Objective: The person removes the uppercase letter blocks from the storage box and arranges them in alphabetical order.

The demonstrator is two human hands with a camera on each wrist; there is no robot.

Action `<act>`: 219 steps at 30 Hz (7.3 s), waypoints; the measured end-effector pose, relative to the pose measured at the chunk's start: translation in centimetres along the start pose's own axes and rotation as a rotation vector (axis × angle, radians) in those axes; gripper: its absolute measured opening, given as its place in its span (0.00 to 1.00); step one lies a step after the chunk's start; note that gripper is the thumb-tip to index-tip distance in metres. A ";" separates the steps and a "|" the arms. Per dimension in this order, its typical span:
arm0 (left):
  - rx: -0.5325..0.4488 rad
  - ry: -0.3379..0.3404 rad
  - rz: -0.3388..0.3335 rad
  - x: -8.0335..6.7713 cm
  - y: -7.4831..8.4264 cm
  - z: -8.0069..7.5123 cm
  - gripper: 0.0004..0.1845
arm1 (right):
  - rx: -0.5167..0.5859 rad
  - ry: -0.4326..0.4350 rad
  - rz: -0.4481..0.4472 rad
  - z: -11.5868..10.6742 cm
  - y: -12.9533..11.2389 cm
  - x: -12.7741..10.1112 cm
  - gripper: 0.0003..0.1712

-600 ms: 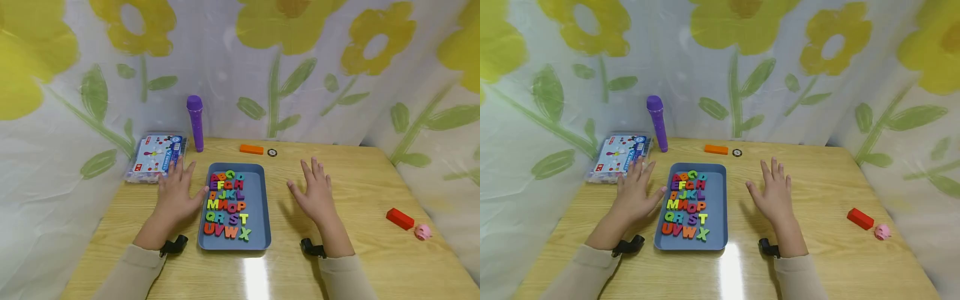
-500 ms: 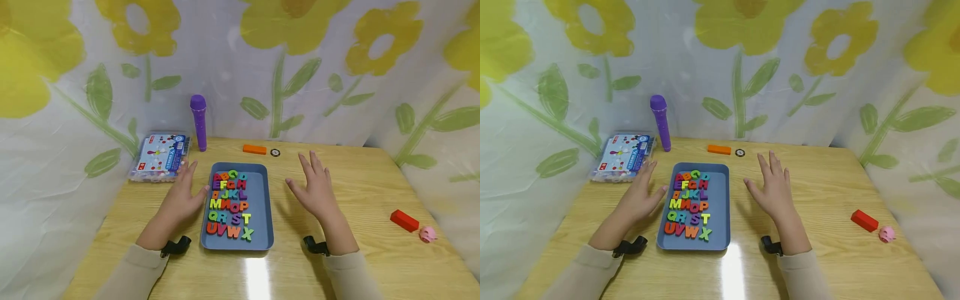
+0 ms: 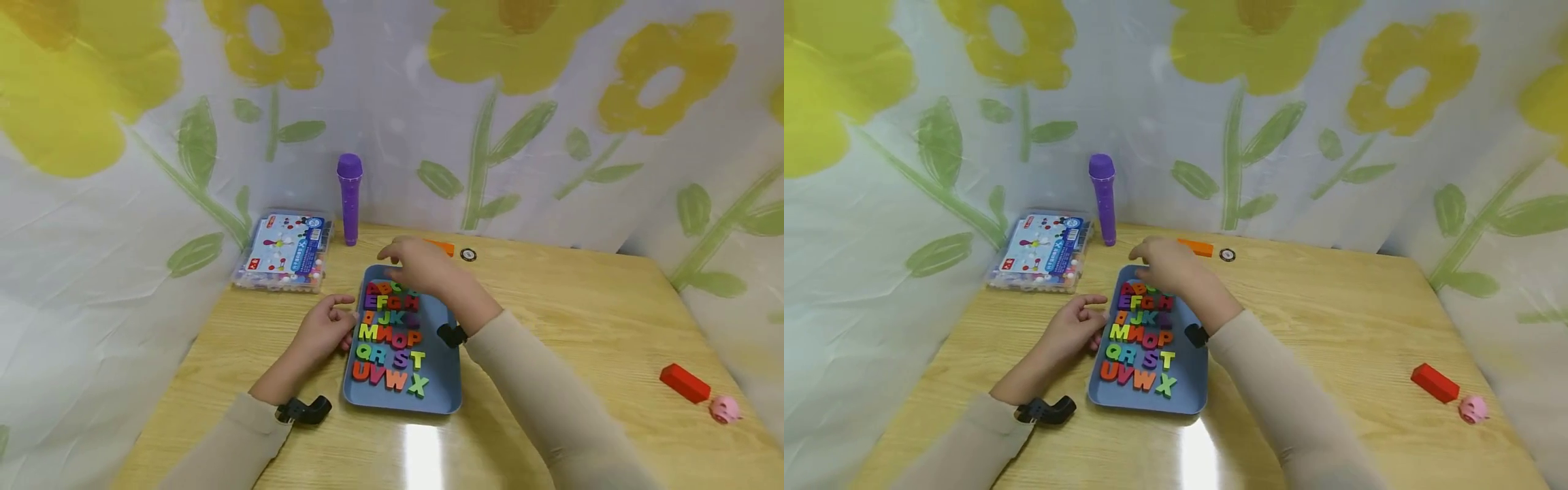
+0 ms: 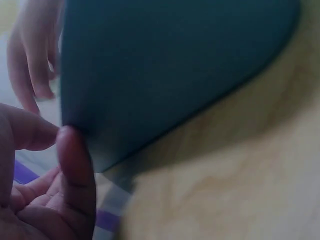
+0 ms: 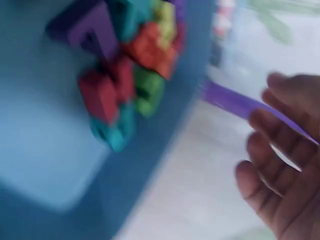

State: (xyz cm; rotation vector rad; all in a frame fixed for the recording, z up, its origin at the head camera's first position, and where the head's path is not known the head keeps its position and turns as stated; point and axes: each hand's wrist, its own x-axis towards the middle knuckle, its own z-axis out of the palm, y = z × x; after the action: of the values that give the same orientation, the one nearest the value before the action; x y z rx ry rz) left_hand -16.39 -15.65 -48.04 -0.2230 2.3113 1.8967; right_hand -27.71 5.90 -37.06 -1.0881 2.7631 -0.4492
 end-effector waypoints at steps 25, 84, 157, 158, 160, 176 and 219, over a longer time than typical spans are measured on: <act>0.047 0.011 0.047 0.3 -1.0 1.0 0.23 | -0.193 -0.196 0.070 5.2 -0.5 5.1 0.07; 0.100 -0.022 0.015 0.1 -1.0 0.5 0.25 | 0.101 -0.002 0.313 -1.9 11.2 -5.2 0.27; 0.104 -0.016 0.022 0.0 -0.7 0.9 0.25 | 0.092 -0.097 0.403 1.3 16.1 -9.1 0.14; 0.103 -0.016 0.021 0.0 -0.7 0.9 0.25 | 0.089 -0.100 0.405 1.3 16.1 -9.1 0.14; 0.101 -0.016 0.019 0.1 -0.7 0.9 0.25 | 0.086 -0.112 0.407 1.3 16.1 -9.1 0.15; 0.100 -0.018 0.002 0.1 -1.0 0.9 0.24 | 0.056 -0.104 0.293 -1.8 8.1 -5.3 0.28; 0.114 -0.020 0.057 0.2 -1.1 1.1 0.24 | -0.065 -0.091 0.212 1.3 3.2 -0.4 0.12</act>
State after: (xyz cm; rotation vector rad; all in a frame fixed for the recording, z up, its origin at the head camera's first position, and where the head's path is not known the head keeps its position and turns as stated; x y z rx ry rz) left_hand -16.32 -14.83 -49.37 -0.1260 2.4278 1.7755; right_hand -29.22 8.12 -39.31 -0.7944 2.7878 -0.2780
